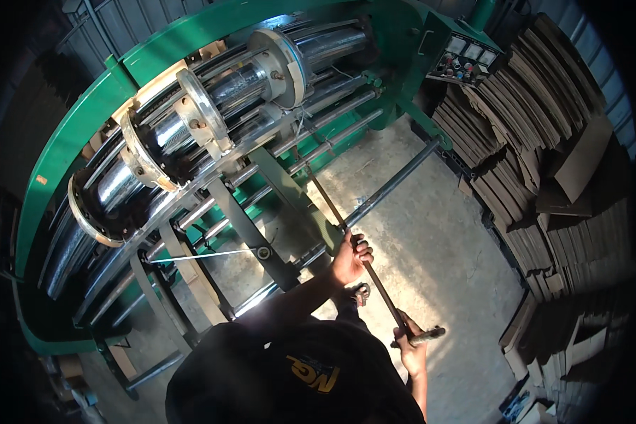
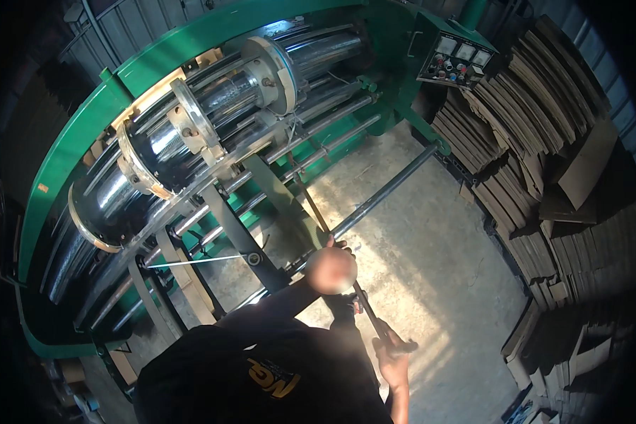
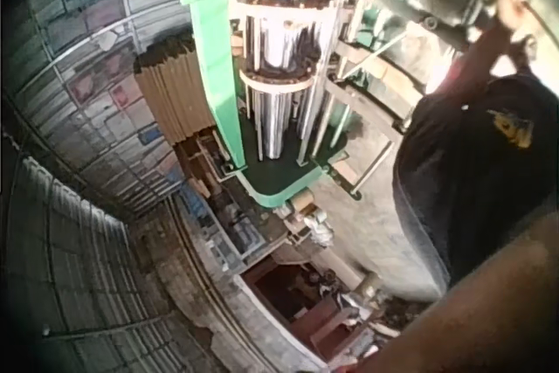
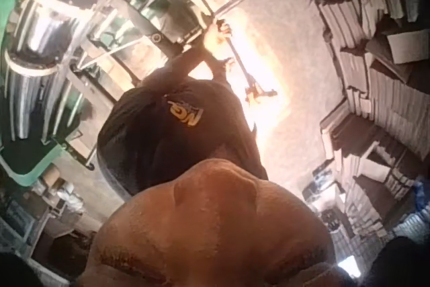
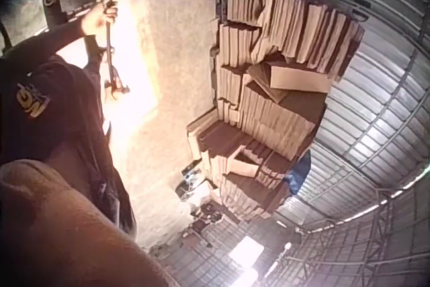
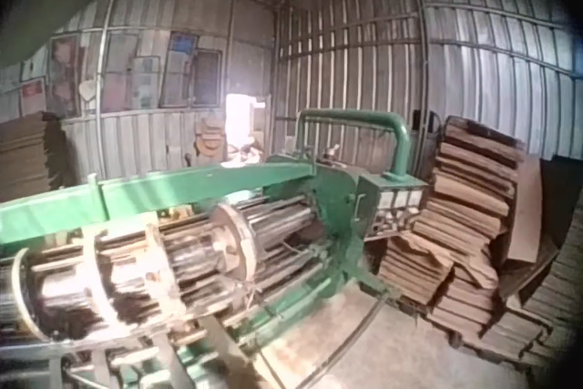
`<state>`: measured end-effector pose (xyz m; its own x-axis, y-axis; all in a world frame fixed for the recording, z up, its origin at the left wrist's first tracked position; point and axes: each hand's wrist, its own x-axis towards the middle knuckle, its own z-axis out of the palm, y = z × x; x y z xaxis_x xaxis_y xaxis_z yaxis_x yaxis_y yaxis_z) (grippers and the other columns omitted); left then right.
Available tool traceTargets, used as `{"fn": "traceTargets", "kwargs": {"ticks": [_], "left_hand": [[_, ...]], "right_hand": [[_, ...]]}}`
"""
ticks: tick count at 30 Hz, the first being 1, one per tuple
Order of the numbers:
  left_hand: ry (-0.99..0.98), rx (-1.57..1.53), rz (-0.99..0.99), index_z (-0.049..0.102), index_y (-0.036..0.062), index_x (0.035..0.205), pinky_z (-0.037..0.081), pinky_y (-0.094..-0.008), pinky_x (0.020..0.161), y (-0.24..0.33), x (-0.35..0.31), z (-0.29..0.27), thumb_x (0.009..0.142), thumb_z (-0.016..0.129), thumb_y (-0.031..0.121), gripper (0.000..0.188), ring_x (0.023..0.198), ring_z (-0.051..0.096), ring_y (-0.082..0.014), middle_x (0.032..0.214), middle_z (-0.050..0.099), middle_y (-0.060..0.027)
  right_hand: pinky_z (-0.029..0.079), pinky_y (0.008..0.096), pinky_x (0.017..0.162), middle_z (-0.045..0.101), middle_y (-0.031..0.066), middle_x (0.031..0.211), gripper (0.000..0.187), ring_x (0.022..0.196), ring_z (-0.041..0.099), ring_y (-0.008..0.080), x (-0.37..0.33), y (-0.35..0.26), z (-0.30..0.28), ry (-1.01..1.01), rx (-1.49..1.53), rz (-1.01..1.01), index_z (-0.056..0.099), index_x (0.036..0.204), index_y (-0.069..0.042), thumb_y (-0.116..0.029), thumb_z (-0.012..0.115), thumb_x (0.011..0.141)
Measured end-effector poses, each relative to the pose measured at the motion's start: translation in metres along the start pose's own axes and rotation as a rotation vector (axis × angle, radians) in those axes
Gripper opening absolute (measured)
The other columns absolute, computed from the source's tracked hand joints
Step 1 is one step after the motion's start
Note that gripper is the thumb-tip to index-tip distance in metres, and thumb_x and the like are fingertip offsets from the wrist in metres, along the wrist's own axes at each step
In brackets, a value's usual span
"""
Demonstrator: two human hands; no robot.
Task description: The person uses a metal rod to manually rotate the rollers of a large green industrial machine. They repeatedly insert the rod into the mechanism to turn the components and check the movement. The person also uses a tape measure to check dimensions on the machine's rollers.
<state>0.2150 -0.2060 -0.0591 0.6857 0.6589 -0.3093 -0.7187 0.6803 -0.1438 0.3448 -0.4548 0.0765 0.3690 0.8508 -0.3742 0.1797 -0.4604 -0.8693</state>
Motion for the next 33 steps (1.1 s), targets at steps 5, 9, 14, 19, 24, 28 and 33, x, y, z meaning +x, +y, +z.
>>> {"fn": "traceTargets", "kwargs": {"ticks": [5,9,14,19,24,28,33], "left_hand": [[0.212,-0.126,0.010,0.049,0.0150,0.083,0.023,-0.0236,0.039,0.010,0.102,0.004,0.102,0.041,0.060,0.049,0.047,0.029,-0.0097,0.056,0.033,0.0041],[0.233,0.013,0.190,0.043,0.0159,0.082,0.023,-0.0249,0.040,-0.016,0.164,-0.013,0.103,0.039,0.060,0.049,0.044,0.027,-0.0104,0.057,0.032,0.0036],[0.306,0.728,0.146,0.060,0.0105,0.105,0.053,-0.0384,0.086,0.021,0.219,-0.007,0.104,0.045,0.052,0.044,0.089,0.066,-0.0252,0.098,0.069,-0.0115],[0.676,1.382,1.173,0.056,0.0038,0.130,0.049,-0.0420,0.095,0.248,0.315,-0.102,0.105,0.050,0.030,0.036,0.111,0.060,-0.0353,0.119,0.064,-0.0201],[1.346,2.025,1.006,0.057,0.0027,0.129,0.040,-0.0521,0.106,0.448,0.379,-0.064,0.101,0.045,0.033,0.043,0.121,0.055,-0.0412,0.132,0.059,-0.0231],[1.397,2.181,1.007,0.071,0.0077,0.109,0.045,-0.0482,0.104,0.555,0.430,-0.119,0.086,0.061,0.035,0.037,0.115,0.061,-0.0393,0.121,0.067,-0.0170],[1.201,2.021,0.707,0.075,0.0062,0.088,0.058,-0.0367,0.070,0.626,0.506,-0.180,0.083,0.069,0.033,0.028,0.083,0.073,-0.0291,0.090,0.074,-0.0151]], "right_hand": [[0.051,0.0314,0.079,0.066,0.0127,0.096,0.078,0.085,0.065,0.0208,0.112,-0.031,-0.078,-0.660,0.458,-0.080,0.038,0.152,0.001,-0.042,0.065,0.092],[0.046,0.0277,0.054,0.061,0.0072,0.074,0.076,0.057,0.057,0.0152,0.218,-0.076,-0.076,-0.652,0.273,0.346,0.043,0.145,0.002,-0.055,0.054,0.096],[0.023,0.0243,0.038,0.037,-0.0104,0.053,0.034,0.040,0.030,0.0027,0.328,-0.054,-0.065,-0.486,-0.139,0.364,0.064,0.131,-0.016,-0.015,0.064,0.098],[0.024,0.0244,0.039,0.040,-0.0093,0.055,0.039,0.043,0.031,0.0028,0.401,-0.039,-0.080,-0.486,-0.278,0.380,0.063,0.135,-0.019,-0.013,0.065,0.096],[0.029,0.0241,0.040,0.046,-0.0078,0.056,0.043,0.045,0.038,0.0019,0.465,-0.021,-0.088,-0.506,-0.586,0.316,0.063,0.136,-0.019,-0.012,0.068,0.094],[0.034,0.0255,0.042,0.048,-0.0051,0.057,0.042,0.046,0.040,0.0046,0.506,-0.064,-0.076,-0.513,-0.590,0.493,0.063,0.134,-0.015,-0.012,0.070,0.092],[0.050,0.0287,0.064,0.066,0.0032,0.083,0.041,0.072,0.059,0.0132,0.539,-0.069,-0.059,-0.499,-0.758,0.231,0.062,0.135,-0.010,-0.021,0.067,0.096]]}}
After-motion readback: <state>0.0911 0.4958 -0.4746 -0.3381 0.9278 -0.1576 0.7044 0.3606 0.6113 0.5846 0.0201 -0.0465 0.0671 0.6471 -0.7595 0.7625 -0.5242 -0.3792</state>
